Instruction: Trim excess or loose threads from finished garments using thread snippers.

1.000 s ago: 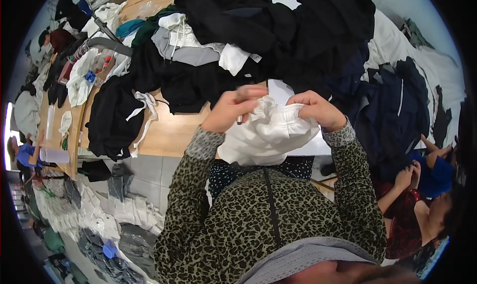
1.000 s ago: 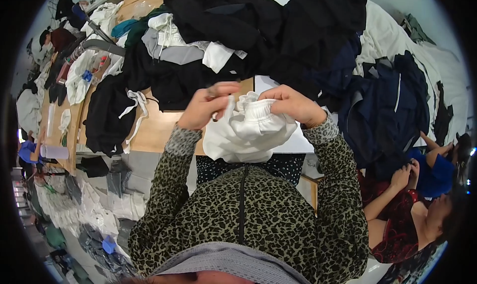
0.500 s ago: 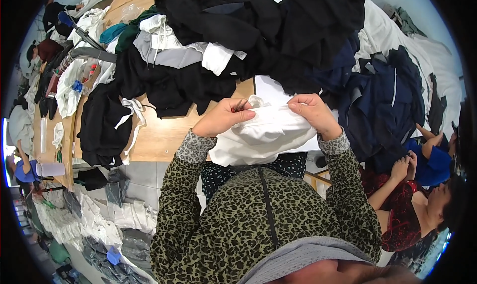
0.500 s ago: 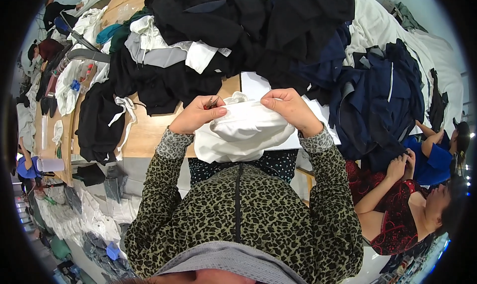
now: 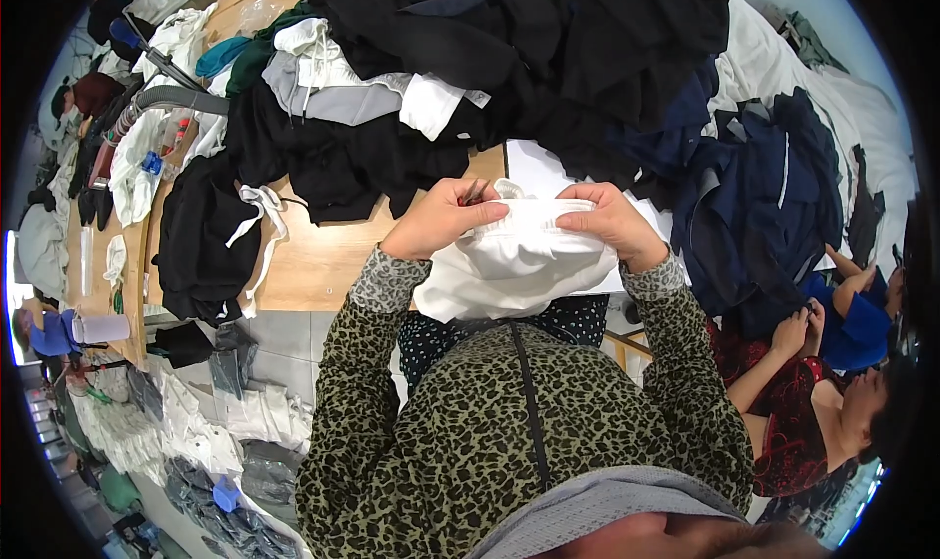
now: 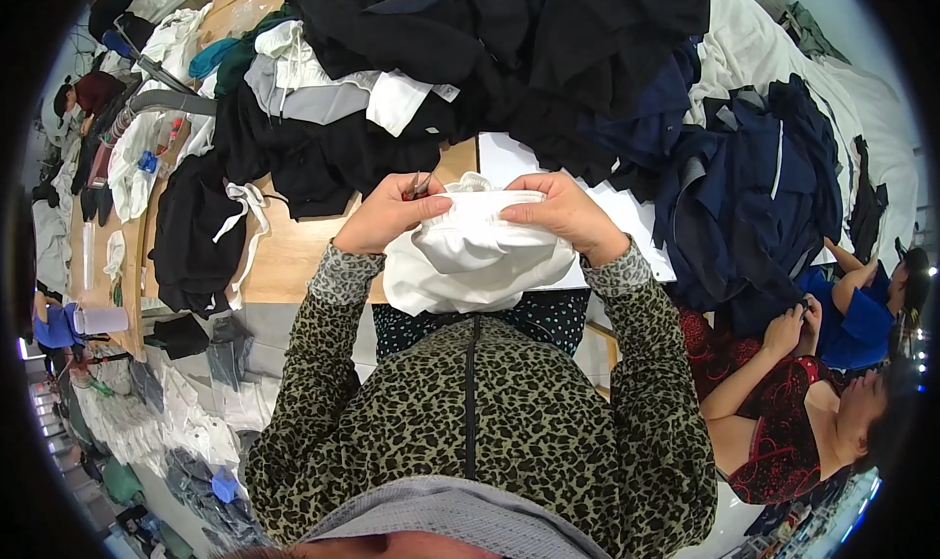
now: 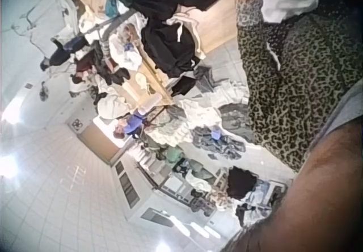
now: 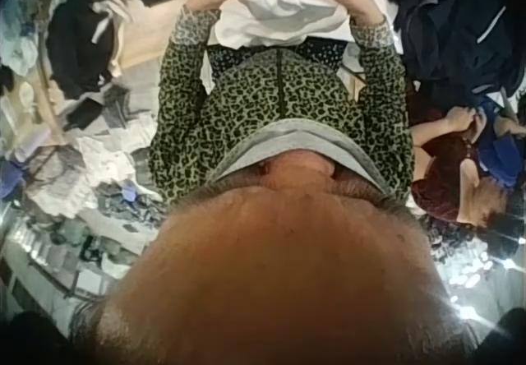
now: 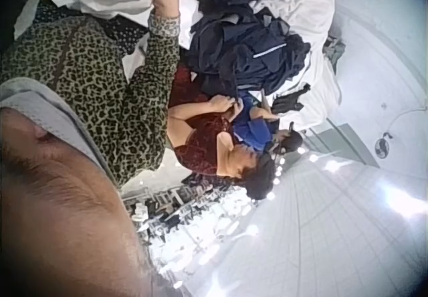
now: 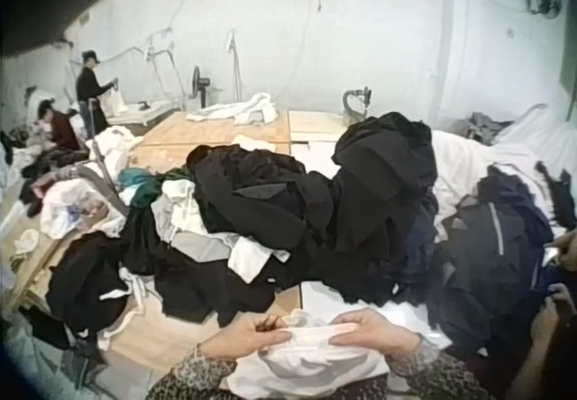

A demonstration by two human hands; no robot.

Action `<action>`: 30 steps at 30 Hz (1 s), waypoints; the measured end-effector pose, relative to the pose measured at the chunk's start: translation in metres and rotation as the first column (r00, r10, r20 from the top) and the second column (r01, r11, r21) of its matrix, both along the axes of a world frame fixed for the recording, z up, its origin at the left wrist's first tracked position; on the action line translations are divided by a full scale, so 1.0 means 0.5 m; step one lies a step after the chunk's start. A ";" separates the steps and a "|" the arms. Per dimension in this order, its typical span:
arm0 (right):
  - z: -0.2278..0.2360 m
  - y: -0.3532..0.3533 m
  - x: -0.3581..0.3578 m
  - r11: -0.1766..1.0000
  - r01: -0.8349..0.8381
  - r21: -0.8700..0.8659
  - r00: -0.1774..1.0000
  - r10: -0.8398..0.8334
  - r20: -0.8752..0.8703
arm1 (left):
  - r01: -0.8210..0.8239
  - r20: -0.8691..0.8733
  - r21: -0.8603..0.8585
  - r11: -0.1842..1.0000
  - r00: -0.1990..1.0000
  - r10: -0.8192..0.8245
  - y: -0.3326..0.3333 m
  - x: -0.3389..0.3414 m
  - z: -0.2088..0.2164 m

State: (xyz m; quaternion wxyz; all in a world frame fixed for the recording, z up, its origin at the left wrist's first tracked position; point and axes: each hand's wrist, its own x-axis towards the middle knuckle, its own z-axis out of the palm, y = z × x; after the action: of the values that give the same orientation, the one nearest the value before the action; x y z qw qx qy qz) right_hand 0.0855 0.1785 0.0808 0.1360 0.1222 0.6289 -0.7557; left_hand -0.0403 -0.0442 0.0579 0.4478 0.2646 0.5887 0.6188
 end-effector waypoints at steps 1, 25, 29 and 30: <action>0.003 -0.001 0.001 0.999 -0.029 0.034 0.999 0.029 -0.018 | -0.007 -0.003 0.001 1.000 1.000 0.007 0.002 0.000 0.002; -0.210 0.038 0.057 0.546 0.452 0.705 0.864 -0.072 -0.498 | -0.456 -0.847 0.108 0.883 0.424 0.322 -0.017 -0.099 -0.136; -0.269 -0.089 0.183 0.665 0.350 0.659 0.911 -0.079 -0.404 | -0.298 -0.801 -0.104 0.949 0.591 0.098 -0.157 0.073 -0.204; -0.276 -0.109 0.197 0.678 0.339 0.653 0.914 -0.073 -0.399 | -0.261 -0.763 -0.149 0.954 0.644 0.057 -0.181 0.104 -0.225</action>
State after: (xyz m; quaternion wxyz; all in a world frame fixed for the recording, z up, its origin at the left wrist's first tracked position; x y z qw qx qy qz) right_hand 0.1840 0.1241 -0.0574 -0.1199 0.1035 0.8660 -0.4743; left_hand 0.0117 -0.1349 -0.0546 0.1374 0.3854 0.8133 0.4138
